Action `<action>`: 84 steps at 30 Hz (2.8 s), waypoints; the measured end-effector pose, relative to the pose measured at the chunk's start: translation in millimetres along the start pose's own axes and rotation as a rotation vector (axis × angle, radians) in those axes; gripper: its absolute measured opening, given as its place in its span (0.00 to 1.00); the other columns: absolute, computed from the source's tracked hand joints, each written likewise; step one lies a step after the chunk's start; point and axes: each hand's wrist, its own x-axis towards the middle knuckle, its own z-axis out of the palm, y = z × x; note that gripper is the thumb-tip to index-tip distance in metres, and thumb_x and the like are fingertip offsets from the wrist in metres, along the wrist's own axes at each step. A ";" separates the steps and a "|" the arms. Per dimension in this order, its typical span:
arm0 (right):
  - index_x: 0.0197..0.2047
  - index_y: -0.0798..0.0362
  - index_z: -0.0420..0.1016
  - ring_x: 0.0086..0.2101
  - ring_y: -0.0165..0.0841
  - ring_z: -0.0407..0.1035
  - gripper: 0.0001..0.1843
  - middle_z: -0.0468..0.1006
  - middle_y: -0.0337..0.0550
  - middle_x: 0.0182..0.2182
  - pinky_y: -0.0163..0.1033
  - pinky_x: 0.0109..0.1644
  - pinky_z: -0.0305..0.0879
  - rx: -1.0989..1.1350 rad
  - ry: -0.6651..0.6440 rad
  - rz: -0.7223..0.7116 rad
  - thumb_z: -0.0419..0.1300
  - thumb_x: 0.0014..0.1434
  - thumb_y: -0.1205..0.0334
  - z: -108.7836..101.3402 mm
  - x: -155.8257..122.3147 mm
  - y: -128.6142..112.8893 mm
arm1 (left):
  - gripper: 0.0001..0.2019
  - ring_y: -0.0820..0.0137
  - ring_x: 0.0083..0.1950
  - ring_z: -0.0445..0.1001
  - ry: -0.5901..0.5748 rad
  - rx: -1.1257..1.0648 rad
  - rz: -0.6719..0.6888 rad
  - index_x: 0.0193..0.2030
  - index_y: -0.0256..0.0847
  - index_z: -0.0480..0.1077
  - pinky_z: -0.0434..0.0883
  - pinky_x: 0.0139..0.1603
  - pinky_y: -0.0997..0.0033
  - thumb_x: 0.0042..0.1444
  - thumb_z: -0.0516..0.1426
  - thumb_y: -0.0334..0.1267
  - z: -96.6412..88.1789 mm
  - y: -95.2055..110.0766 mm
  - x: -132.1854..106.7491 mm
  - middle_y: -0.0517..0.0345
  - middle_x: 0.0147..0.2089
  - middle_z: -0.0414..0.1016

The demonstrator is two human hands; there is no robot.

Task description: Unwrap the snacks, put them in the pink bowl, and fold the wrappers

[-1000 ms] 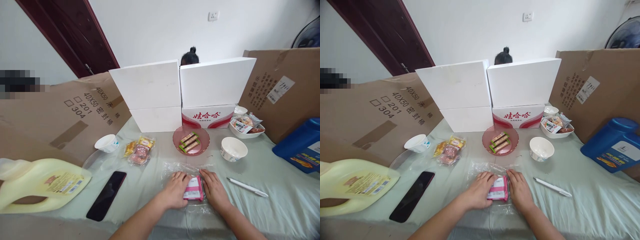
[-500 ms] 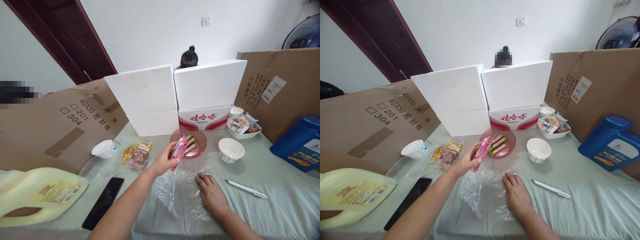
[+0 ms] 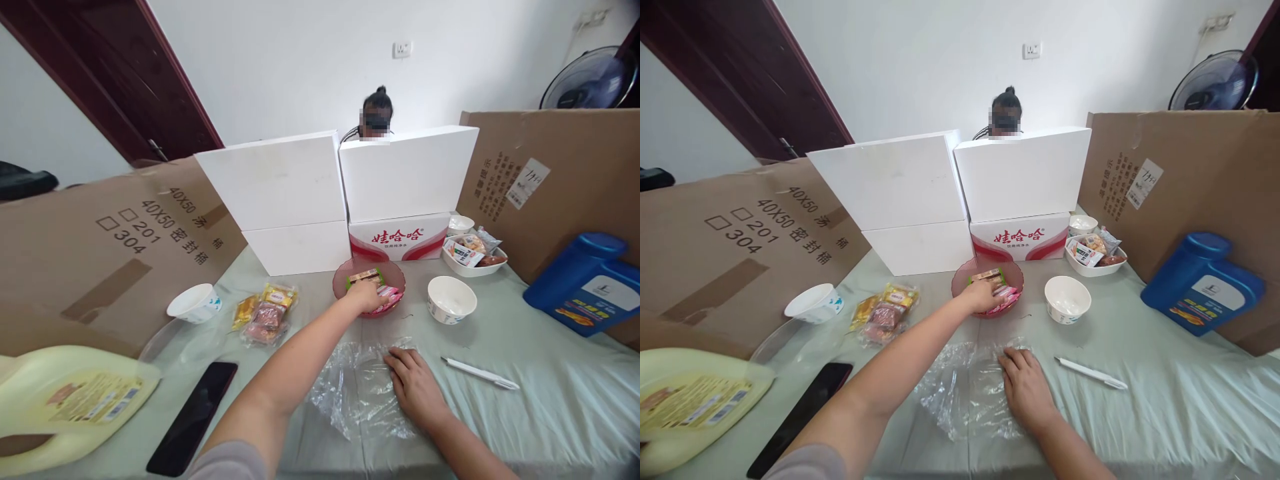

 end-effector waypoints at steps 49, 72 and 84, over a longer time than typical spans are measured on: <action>0.55 0.52 0.66 0.30 0.37 0.74 0.23 0.78 0.41 0.31 0.40 0.33 0.67 0.210 -0.106 0.508 0.48 0.60 0.51 -38.0 -44.5 15.5 | 0.18 0.70 0.33 0.76 0.526 -0.317 -0.245 0.55 0.41 0.64 0.73 0.39 0.69 0.57 0.52 0.34 85.9 -108.3 -198.0 0.59 0.36 0.75; 0.54 0.52 0.67 0.31 0.34 0.75 0.18 0.78 0.43 0.33 0.38 0.36 0.71 0.055 0.062 0.245 0.47 0.63 0.61 -33.6 -53.3 7.0 | 0.37 0.47 0.72 0.45 0.087 0.240 0.362 0.70 0.51 0.51 0.49 0.67 0.35 0.56 0.60 0.53 101.5 -56.5 -200.3 0.50 0.72 0.51; 0.64 0.49 0.61 0.64 0.44 0.53 0.25 0.64 0.48 0.63 0.54 0.65 0.51 -0.192 0.030 -0.036 0.51 0.64 0.57 -30.9 -31.0 -25.3 | 0.43 0.46 0.74 0.37 -0.015 0.207 0.360 0.72 0.56 0.41 0.42 0.66 0.29 0.55 0.57 0.60 115.0 -58.7 -199.9 0.52 0.75 0.41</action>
